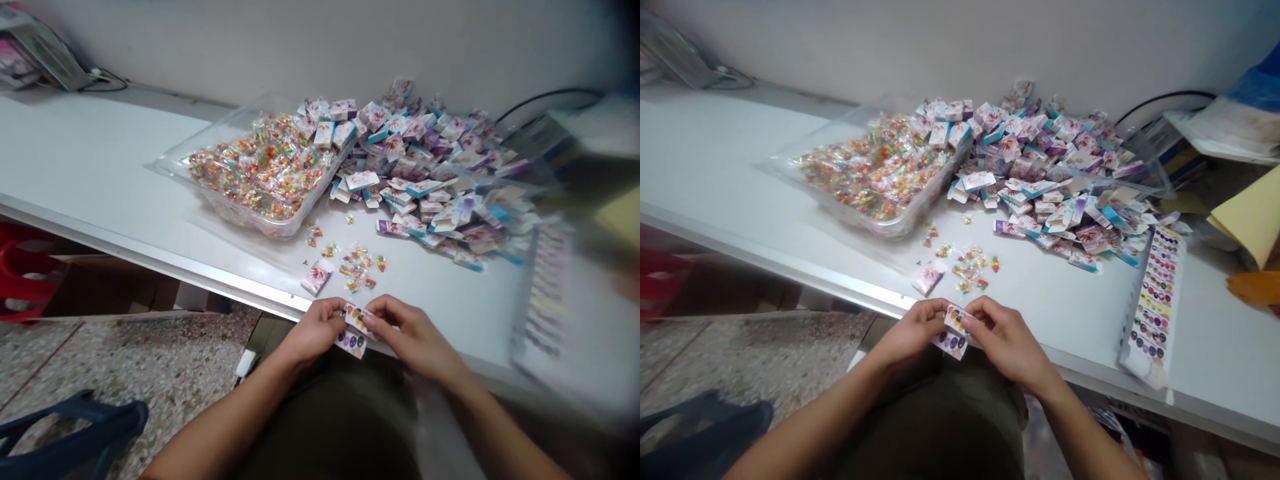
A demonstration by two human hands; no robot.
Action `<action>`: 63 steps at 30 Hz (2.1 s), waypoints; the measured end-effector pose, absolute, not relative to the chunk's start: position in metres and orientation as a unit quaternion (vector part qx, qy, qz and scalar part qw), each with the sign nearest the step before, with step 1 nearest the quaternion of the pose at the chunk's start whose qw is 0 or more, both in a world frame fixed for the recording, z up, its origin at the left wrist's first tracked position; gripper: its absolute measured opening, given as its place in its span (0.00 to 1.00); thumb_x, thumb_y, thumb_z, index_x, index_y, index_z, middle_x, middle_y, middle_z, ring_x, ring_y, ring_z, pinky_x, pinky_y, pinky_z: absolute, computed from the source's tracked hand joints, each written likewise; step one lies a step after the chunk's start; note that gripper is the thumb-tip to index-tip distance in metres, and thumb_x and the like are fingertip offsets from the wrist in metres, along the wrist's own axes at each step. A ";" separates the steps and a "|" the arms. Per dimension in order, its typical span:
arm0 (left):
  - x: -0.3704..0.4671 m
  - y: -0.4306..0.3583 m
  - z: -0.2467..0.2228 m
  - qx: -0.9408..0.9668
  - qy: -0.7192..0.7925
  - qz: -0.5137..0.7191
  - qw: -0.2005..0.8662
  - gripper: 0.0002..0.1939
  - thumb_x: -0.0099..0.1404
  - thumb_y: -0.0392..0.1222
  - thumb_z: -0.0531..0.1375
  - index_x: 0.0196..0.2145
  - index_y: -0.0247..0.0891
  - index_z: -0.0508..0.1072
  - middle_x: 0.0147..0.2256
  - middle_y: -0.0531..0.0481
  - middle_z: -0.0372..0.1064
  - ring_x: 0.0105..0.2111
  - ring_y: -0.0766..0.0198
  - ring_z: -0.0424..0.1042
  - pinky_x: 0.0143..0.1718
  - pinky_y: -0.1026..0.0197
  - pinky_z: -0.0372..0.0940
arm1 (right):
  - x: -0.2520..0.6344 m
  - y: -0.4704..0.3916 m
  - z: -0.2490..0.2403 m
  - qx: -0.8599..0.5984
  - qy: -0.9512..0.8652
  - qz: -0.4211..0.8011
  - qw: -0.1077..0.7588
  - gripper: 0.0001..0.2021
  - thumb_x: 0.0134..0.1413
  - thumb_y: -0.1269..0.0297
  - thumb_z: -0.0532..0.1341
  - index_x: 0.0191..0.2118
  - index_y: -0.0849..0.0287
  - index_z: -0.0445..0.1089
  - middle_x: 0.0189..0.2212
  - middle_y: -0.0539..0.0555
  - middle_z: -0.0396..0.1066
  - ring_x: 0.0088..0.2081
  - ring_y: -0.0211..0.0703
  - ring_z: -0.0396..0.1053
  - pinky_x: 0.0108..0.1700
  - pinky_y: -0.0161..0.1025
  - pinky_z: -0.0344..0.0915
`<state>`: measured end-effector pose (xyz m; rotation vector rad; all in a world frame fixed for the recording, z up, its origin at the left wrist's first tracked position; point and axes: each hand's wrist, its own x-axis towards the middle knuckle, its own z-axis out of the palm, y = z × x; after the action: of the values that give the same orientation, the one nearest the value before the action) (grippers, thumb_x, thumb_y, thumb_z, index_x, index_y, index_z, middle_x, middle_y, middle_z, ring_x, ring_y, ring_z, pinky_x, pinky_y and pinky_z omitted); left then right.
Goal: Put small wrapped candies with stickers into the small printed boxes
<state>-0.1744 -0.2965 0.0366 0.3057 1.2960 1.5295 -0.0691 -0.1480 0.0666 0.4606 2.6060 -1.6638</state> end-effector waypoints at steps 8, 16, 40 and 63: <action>-0.169 -0.299 0.042 0.191 0.539 0.658 0.490 0.11 0.58 0.38 0.59 0.40 0.38 0.64 0.29 0.54 0.69 0.27 0.68 0.66 0.31 0.65 0.57 | -0.070 -0.150 0.049 0.134 0.887 -0.431 -0.096 0.09 0.62 0.59 0.57 0.42 0.54 0.71 0.41 0.54 0.73 0.42 0.44 0.70 0.41 0.39 0.66; -0.168 -0.301 0.044 0.054 0.616 0.639 0.458 0.23 0.60 0.61 0.59 0.29 0.34 0.70 0.26 0.48 0.71 0.27 0.63 0.71 0.33 0.59 0.67 | -0.063 -0.147 0.059 -0.027 0.923 -0.331 -0.195 0.04 0.63 0.71 0.55 0.40 0.58 0.66 0.33 0.53 0.70 0.36 0.41 0.66 0.39 0.38 0.63; -0.164 -0.304 0.034 0.144 0.646 0.679 0.320 0.12 0.61 0.49 0.63 0.32 0.35 0.73 0.26 0.52 0.70 0.26 0.65 0.70 0.31 0.62 0.66 | -0.078 -0.159 0.042 0.253 0.688 -0.677 -0.067 0.12 0.51 0.54 0.66 0.33 0.59 0.73 0.23 0.49 0.70 0.27 0.36 0.66 0.32 0.35 0.63; -0.192 -0.301 0.018 0.380 0.849 0.367 0.023 0.21 0.63 0.34 0.55 0.55 0.37 0.62 0.47 0.40 0.65 0.45 0.56 0.70 0.46 0.54 0.67 | -0.119 -0.130 0.056 0.170 0.876 -0.445 -0.078 0.10 0.58 0.57 0.58 0.34 0.57 0.71 0.28 0.50 0.73 0.31 0.40 0.68 0.35 0.37 0.62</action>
<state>-0.1920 -0.3006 0.0176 1.1762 2.6278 1.1378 -0.1189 -0.1299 0.0556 0.5614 2.8966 -1.4716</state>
